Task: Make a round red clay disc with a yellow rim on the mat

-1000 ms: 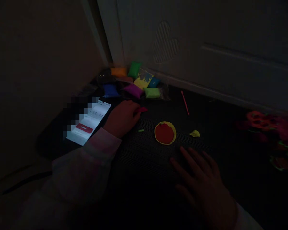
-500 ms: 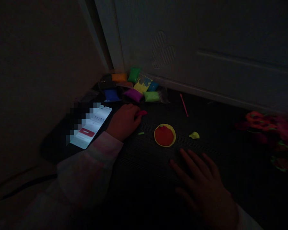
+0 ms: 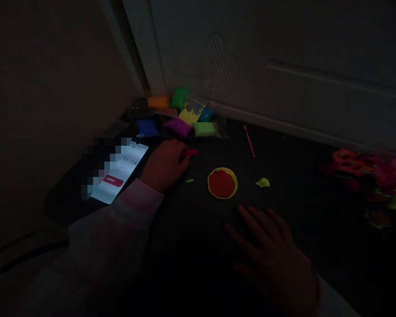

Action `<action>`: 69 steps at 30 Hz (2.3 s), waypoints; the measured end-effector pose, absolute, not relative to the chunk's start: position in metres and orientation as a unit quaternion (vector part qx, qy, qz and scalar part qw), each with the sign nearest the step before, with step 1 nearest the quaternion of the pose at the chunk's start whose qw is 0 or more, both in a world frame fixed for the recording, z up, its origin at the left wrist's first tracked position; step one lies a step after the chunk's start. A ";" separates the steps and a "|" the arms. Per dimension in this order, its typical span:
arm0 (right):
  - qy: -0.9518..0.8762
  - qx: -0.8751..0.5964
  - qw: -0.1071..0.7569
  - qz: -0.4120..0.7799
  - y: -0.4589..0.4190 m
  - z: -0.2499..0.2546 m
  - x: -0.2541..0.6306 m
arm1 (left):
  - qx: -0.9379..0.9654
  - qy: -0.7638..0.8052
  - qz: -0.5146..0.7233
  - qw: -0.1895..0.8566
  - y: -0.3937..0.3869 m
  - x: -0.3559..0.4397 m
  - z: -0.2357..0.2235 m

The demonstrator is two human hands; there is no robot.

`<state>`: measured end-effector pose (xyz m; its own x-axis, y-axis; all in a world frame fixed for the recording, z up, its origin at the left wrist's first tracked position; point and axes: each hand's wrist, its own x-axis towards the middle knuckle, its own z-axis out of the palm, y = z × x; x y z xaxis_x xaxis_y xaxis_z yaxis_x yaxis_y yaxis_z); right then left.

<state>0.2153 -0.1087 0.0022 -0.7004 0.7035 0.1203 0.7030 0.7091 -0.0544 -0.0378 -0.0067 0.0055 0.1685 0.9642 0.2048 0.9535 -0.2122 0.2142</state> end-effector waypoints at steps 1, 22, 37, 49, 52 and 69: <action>-0.914 -0.399 0.067 0.001 -0.109 0.002 0.215 | 0.764 0.627 0.149 0.017 -0.007 -0.038 0.005; -0.912 -0.406 0.057 0.011 -0.111 0.002 0.216 | 0.761 0.631 0.148 0.035 -0.007 -0.036 0.007; -0.924 -0.374 0.073 -0.004 -0.109 0.003 0.223 | 0.760 0.630 0.156 0.047 -0.007 -0.037 0.007; -0.902 -0.408 0.143 0.008 -0.106 0.005 0.219 | 0.761 0.623 0.177 0.039 -0.008 -0.036 0.007; -0.905 -0.401 0.142 0.009 -0.105 0.005 0.222 | 0.762 0.621 0.182 0.035 -0.008 -0.036 0.006; -0.911 -0.403 0.081 0.024 -0.110 0.004 0.213 | 0.767 0.614 0.181 0.034 -0.008 -0.036 0.006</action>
